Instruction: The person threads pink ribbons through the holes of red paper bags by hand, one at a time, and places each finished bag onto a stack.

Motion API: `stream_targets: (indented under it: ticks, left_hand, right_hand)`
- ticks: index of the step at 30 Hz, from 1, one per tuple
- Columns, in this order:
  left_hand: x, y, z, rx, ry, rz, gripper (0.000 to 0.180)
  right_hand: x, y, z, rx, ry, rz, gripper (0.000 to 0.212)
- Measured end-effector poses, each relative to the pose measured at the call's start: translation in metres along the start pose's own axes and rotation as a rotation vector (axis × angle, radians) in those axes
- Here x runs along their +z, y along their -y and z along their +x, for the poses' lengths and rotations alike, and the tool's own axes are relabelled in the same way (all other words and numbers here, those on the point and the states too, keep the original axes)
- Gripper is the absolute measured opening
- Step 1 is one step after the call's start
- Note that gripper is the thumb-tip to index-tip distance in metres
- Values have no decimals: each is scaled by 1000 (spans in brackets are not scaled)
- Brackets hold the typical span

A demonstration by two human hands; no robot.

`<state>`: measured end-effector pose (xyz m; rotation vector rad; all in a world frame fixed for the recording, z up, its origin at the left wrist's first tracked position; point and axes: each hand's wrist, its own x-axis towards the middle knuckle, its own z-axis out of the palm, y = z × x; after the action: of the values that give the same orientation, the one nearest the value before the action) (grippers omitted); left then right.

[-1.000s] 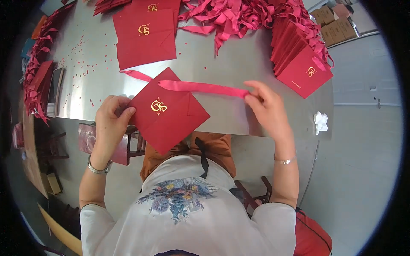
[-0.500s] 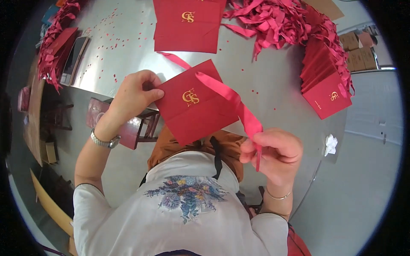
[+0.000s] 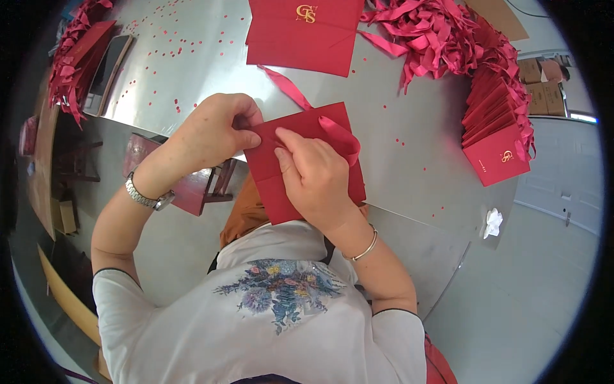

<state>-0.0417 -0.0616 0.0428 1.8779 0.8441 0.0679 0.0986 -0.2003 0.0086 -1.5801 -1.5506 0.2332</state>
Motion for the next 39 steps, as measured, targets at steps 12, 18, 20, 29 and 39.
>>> stream_targets:
  ticks: [12,18,20,29,39]
  left_hand:
    - [7,8,-1,83,-39,24,12]
    - [9,10,-5,81,-91,-20,13]
    - [9,8,-7,61,-82,-29,11]
    - [8,16,-4,239,-161,97,10]
    - [15,26,-9,287,-207,-62,8]
  right_hand:
    - [7,0,2,71,-17,-113,7]
    - [8,1,5,54,7,-149,8]
    - [8,2,8,12,10,-182,10]
    - [5,23,36,-412,328,-748,15]
    - [-1,15,36,54,320,-276,17]
